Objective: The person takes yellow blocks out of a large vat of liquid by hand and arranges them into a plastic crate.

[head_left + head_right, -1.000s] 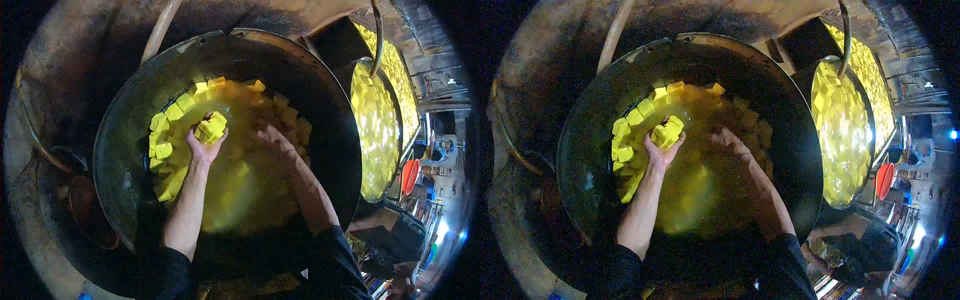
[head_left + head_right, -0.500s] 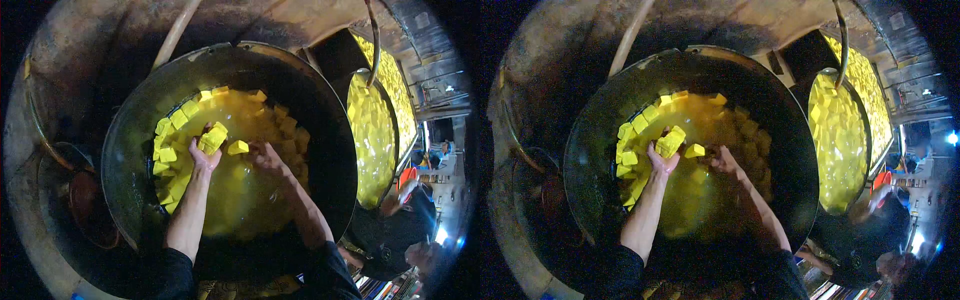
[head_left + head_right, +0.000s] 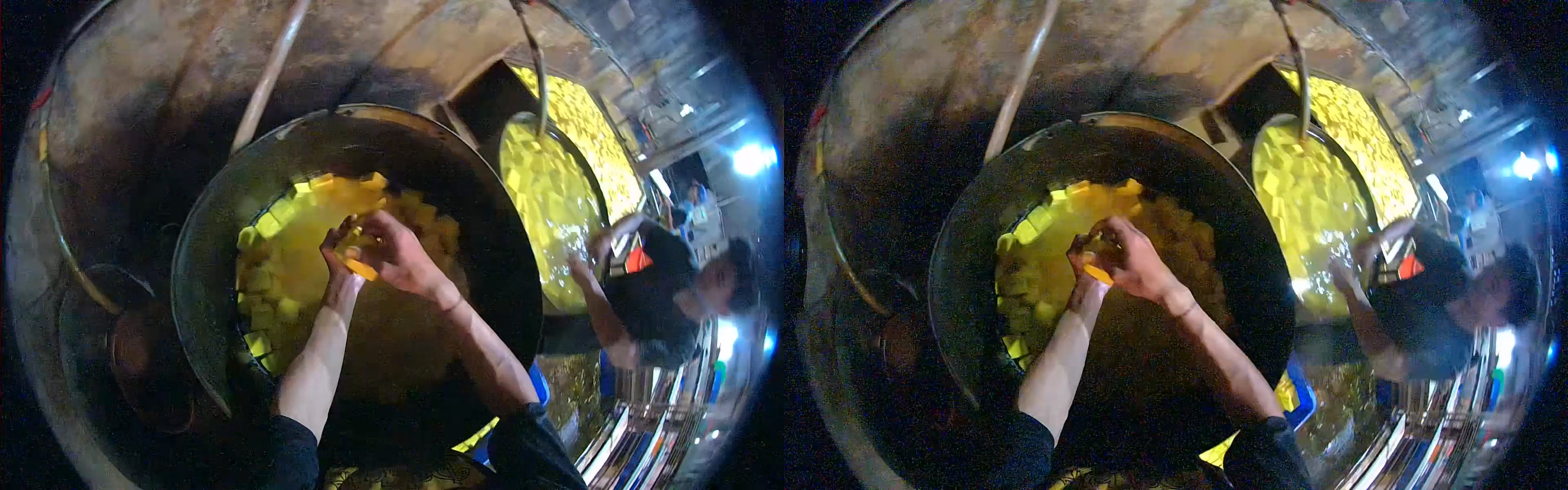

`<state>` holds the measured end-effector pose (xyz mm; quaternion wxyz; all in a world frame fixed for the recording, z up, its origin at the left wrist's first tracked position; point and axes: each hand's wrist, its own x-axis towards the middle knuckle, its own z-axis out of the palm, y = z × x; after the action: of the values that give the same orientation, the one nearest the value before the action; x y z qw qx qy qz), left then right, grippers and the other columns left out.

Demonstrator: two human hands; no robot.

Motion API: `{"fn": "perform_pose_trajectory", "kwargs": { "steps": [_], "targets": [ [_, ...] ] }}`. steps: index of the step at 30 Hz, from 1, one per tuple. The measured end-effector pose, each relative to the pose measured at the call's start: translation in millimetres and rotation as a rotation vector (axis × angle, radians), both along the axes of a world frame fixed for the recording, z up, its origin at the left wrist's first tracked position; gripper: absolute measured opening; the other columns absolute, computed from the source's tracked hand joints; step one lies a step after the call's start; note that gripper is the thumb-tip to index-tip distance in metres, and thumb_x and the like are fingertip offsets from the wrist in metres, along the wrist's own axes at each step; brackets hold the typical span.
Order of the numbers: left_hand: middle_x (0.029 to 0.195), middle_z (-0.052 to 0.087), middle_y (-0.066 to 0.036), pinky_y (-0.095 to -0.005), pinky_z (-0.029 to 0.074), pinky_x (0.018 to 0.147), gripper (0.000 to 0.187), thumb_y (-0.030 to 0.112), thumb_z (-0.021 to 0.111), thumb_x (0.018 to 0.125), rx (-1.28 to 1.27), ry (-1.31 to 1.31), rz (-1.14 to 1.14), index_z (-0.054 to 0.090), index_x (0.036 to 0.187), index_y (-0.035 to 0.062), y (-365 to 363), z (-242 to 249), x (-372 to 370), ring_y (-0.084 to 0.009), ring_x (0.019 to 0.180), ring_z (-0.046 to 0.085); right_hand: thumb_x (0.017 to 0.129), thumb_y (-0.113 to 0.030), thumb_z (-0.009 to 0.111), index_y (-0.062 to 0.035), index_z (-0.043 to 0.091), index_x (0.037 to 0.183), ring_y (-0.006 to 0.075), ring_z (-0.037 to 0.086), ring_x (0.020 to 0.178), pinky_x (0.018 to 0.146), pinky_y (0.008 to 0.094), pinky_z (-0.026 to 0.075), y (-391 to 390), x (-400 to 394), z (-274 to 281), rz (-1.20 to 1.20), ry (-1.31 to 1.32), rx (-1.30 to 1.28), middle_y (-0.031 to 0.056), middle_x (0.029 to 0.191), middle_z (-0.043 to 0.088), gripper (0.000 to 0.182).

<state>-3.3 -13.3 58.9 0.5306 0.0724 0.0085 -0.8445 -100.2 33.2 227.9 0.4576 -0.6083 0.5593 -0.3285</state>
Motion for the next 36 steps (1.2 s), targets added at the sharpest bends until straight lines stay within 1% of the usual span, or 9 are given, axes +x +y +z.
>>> {"fn": "perform_pose_trajectory", "kwargs": {
  "steps": [2,6,10,18,24,28,30,33,36],
  "targets": [
    [0.108,0.060,-0.013,-0.0399,0.048,0.085,0.044,0.037,0.045,0.087,-0.142,-0.161,0.053,0.056,0.112,0.0029,8,24,-20,-0.0268,0.097,0.058,0.069,-0.030,0.078,-0.0046,0.043,0.122,0.0326,0.035,0.124,0.095,0.0486,0.037,10,-2,9,-0.127,0.586,-0.262,0.0206,0.132,0.035,0.069],
    [0.117,0.055,-0.012,-0.0393,0.044,0.089,0.051,0.045,0.043,0.088,-0.312,-0.427,0.044,0.051,0.118,0.0044,42,77,-63,-0.0256,0.104,0.054,0.061,-0.043,0.078,-0.0075,0.032,0.137,0.0394,0.022,0.132,0.107,0.0513,0.022,44,-47,28,-0.169,0.661,-0.298,0.0253,0.141,0.023,0.096],
    [0.128,0.043,-0.011,-0.0372,0.037,0.097,0.063,0.055,0.041,0.087,-0.145,-0.473,-0.418,0.037,0.127,0.0067,115,215,-83,-0.0214,0.113,0.047,0.063,-0.046,0.072,-0.0015,0.036,0.134,0.0289,0.040,0.122,0.103,0.0405,0.032,115,-104,72,-0.079,-0.038,-0.017,0.0186,0.129,0.042,0.091],
    [0.089,0.058,-0.013,-0.0357,0.048,0.069,0.040,0.042,0.044,0.089,-0.553,-1.033,-0.565,0.054,0.099,0.0043,367,179,-195,-0.0229,0.071,0.059,0.066,-0.035,0.062,0.0018,0.041,0.128,0.0219,0.056,0.103,0.090,0.0330,0.045,420,-101,93,-0.933,-0.543,-0.036,0.0124,0.120,0.053,0.075],
    [0.126,0.040,-0.016,-0.0358,0.035,0.096,0.075,0.056,0.056,0.078,-0.278,-1.033,-1.035,0.040,0.128,0.0018,452,65,-193,-0.0258,0.117,0.041,0.080,-0.027,0.056,-0.0001,0.049,0.121,0.0258,0.060,0.094,0.085,0.0422,0.049,600,-115,-136,-1.427,-1.142,0.281,0.0122,0.109,0.060,0.050],
    [0.132,0.044,-0.012,-0.0382,0.035,0.097,0.060,0.045,0.049,0.087,-0.449,-0.989,-0.987,0.042,0.131,0.0046,432,115,-188,-0.0257,0.117,0.044,0.078,-0.041,0.063,0.0006,0.062,0.104,0.0270,0.060,0.099,0.083,0.0410,0.049,619,-127,-176,-1.334,-0.600,0.773,0.0136,0.115,0.057,0.049],
    [0.134,0.042,-0.013,-0.0385,0.036,0.095,0.055,0.041,0.047,0.089,-0.420,-0.846,-0.991,0.043,0.131,0.0045,419,144,-181,-0.0255,0.118,0.043,0.056,-0.064,0.070,-0.0009,0.062,0.108,0.0435,0.034,0.125,0.094,0.0536,0.038,615,-111,-234,-1.246,0.416,1.331,0.0249,0.130,0.042,0.082],
    [0.125,0.049,-0.010,-0.0366,0.041,0.091,0.051,0.037,0.048,0.089,-0.480,-0.692,-0.957,0.045,0.128,0.0036,392,177,-174,-0.0231,0.111,0.049,0.061,-0.064,0.065,-0.0155,0.035,0.137,0.0562,0.009,0.129,0.094,0.0629,0.031,592,-54,-277,-1.354,0.551,1.388,0.0243,0.146,0.008,0.094],
    [0.129,0.047,-0.011,-0.0380,0.042,0.090,0.051,0.033,0.047,0.088,-0.692,-0.668,-0.787,0.043,0.129,0.0024,339,221,-146,-0.0250,0.115,0.049,0.062,-0.067,0.064,-0.0164,0.032,0.139,0.0541,0.006,0.131,0.094,0.0663,0.028,588,-53,-276,-1.298,0.524,1.471,0.0196,0.149,0.009,0.098]
  ]
}}
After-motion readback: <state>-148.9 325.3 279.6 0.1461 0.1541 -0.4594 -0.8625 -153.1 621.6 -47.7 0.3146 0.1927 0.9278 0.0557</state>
